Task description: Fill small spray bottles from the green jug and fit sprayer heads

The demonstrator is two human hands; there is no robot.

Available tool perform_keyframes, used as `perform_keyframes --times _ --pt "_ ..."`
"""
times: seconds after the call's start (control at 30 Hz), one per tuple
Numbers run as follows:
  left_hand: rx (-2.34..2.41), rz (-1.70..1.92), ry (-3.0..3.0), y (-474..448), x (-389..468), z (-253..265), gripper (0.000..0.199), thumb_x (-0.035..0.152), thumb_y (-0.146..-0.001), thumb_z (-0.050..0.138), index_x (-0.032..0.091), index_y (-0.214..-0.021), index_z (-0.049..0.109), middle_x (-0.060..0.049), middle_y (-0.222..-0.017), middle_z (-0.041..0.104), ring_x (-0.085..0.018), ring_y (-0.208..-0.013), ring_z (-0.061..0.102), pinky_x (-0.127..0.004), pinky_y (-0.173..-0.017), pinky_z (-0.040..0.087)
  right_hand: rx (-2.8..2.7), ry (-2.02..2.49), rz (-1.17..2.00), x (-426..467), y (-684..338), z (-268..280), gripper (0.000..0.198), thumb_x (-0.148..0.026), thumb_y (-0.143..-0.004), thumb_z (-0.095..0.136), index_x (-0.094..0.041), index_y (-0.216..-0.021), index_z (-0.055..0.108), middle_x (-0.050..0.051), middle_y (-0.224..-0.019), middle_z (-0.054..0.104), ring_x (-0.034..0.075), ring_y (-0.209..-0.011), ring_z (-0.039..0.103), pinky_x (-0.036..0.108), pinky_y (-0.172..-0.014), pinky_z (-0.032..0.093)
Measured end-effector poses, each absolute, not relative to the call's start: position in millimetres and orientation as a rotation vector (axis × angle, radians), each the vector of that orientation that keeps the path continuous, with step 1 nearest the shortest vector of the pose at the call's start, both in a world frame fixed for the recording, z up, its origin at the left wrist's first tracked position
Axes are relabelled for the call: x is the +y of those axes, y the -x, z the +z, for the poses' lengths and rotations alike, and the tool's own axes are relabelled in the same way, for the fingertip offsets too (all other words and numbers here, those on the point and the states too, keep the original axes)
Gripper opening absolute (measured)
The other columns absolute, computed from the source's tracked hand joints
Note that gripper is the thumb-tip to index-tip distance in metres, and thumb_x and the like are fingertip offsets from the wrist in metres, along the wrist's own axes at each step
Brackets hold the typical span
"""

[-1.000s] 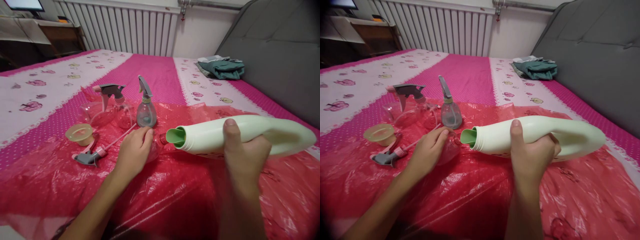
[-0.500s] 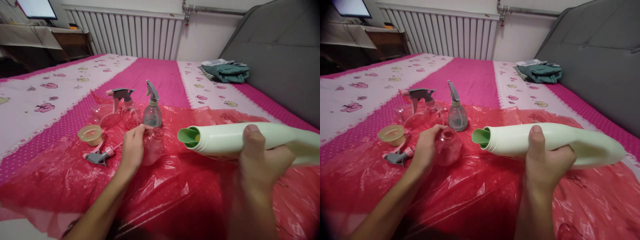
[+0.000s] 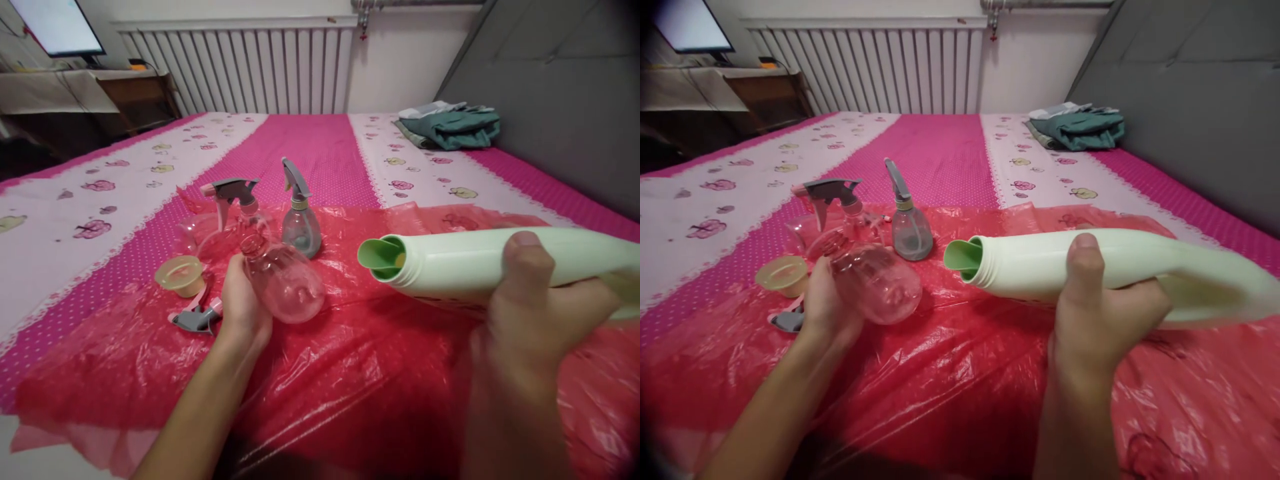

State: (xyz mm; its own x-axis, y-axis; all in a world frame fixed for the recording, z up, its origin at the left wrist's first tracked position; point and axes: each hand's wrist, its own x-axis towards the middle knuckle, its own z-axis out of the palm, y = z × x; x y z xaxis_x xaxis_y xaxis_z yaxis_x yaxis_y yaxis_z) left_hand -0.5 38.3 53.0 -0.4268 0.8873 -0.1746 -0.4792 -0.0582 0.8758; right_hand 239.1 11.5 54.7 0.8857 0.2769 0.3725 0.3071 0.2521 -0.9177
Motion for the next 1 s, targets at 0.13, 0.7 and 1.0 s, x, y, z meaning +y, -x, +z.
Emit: perform_keyframes --times 0.13,0.7,1.0 --pt "1.229 1.694 -0.605 1.2 40.6 48.6 0.025 0.038 -0.08 0.056 0.02 -0.076 0.072 -0.005 -0.075 0.077 -0.028 -0.103 0.078 -0.04 -0.1 0.061 -0.563 1.331 -0.031 10.9 -239.4 53.7 0.033 -0.049 -0.067 0.082 -0.022 -0.084 0.072 0.005 -0.089 0.075 0.032 -0.086 0.073 0.053 -0.079 0.058" --pt "1.474 1.583 -1.226 -0.9 34.2 27.2 0.042 0.053 -0.096 0.052 0.021 -0.084 0.076 -0.006 -0.094 0.082 -0.028 -0.102 0.074 -0.041 -0.101 0.055 -0.635 1.483 -0.019 10.8 -246.7 46.7 0.045 -0.059 -0.071 0.081 -0.019 -0.091 0.079 0.008 -0.087 0.079 0.038 -0.087 0.078 0.054 -0.076 0.058" --pt "1.508 1.403 -1.372 -3.1 36.9 27.0 0.055 0.069 -0.095 0.049 0.022 -0.081 0.074 -0.011 -0.1 0.084 -0.032 -0.105 0.076 -0.046 -0.107 0.053 -0.661 1.509 -0.002 10.4 -246.8 46.5 0.049 -0.06 -0.07 0.08 -0.017 -0.095 0.079 0.01 -0.091 0.079 0.039 -0.091 0.078 0.054 -0.079 0.058"
